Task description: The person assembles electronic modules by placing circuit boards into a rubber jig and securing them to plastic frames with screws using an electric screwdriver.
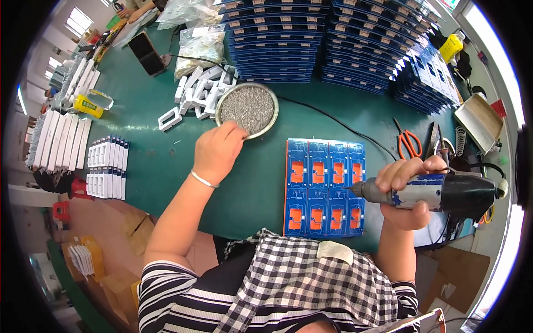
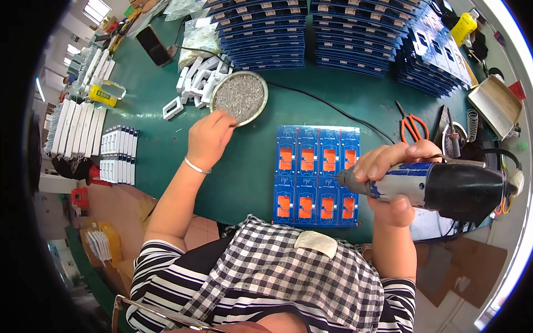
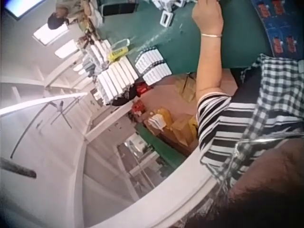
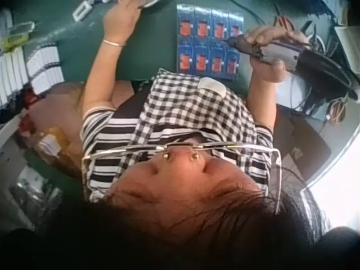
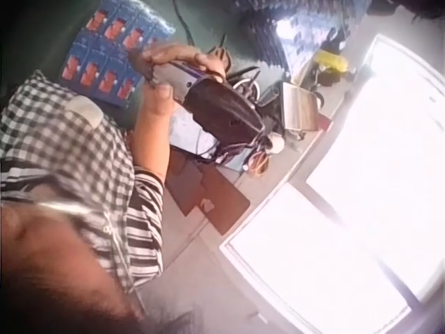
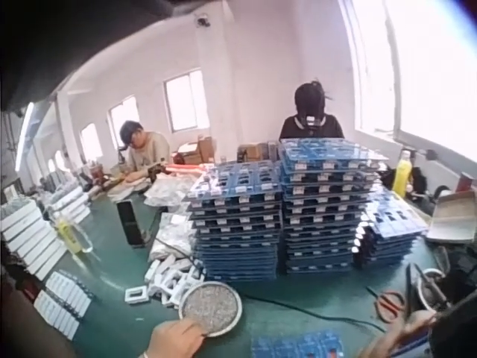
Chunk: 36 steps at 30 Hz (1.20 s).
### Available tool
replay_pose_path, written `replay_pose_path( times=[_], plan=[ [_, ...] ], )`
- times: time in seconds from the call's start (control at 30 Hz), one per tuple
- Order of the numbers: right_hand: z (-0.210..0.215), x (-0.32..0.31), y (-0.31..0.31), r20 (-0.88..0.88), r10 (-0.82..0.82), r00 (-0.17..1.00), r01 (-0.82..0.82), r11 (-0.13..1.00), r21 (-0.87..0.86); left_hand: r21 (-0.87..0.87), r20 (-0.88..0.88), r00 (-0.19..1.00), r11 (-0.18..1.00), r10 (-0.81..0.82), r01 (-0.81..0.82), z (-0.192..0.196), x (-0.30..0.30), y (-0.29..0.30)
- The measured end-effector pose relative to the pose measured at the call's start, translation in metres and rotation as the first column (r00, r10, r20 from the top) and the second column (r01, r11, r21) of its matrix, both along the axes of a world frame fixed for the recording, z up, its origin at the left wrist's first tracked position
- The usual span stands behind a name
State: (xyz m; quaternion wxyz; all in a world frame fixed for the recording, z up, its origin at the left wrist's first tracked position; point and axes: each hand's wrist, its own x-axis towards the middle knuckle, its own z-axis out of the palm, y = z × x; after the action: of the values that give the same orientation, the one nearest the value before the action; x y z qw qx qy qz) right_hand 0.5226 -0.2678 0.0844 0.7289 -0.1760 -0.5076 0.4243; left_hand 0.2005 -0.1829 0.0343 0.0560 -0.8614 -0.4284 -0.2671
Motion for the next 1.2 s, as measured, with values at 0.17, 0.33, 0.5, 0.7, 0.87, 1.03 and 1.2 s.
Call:
replay_pose_path(
  times=[0.17,0.33,0.5,0.7,0.87,1.03,1.2],
  plan=[
    [0.0,0.001,-0.016,0.005,-0.002,1.0,0.002,1.0,-0.023,-0.054,0.011,1.0,0.998,-0.015,0.015,0.002,-0.01,-0.032],
    [0.0,0.001,-0.032,0.004,-0.014,1.0,0.014,0.999,-0.045,-0.06,0.02,1.0,0.998,0.003,-0.002,0.002,-0.022,-0.053],
    [0.004,0.013,-0.049,0.039,-0.089,0.995,0.089,0.996,0.001,-0.317,-0.034,0.997,0.947,-0.064,0.05,0.039,-0.024,-0.036],
    [0.002,0.012,-0.051,0.014,-0.152,0.988,0.153,0.988,-0.028,-0.243,-0.043,0.999,0.97,-0.017,0.006,0.021,0.002,0.01],
    [0.0,0.025,-0.054,0.041,-0.121,0.992,0.123,0.992,-0.037,-0.478,0.109,0.991,0.878,0.076,-0.015,0.024,-0.001,0.016],
    [-0.004,0.014,-0.04,0.017,-0.199,0.98,0.199,0.962,-0.189,-0.442,0.144,0.983,0.896,0.11,-0.036,0.022,0.001,0.016],
    [-0.014,0.023,-0.031,0.004,-0.12,0.993,0.119,0.987,-0.103,-0.375,0.251,0.955,0.925,0.155,-0.051,0.026,0.018,0.002]
  ],
)
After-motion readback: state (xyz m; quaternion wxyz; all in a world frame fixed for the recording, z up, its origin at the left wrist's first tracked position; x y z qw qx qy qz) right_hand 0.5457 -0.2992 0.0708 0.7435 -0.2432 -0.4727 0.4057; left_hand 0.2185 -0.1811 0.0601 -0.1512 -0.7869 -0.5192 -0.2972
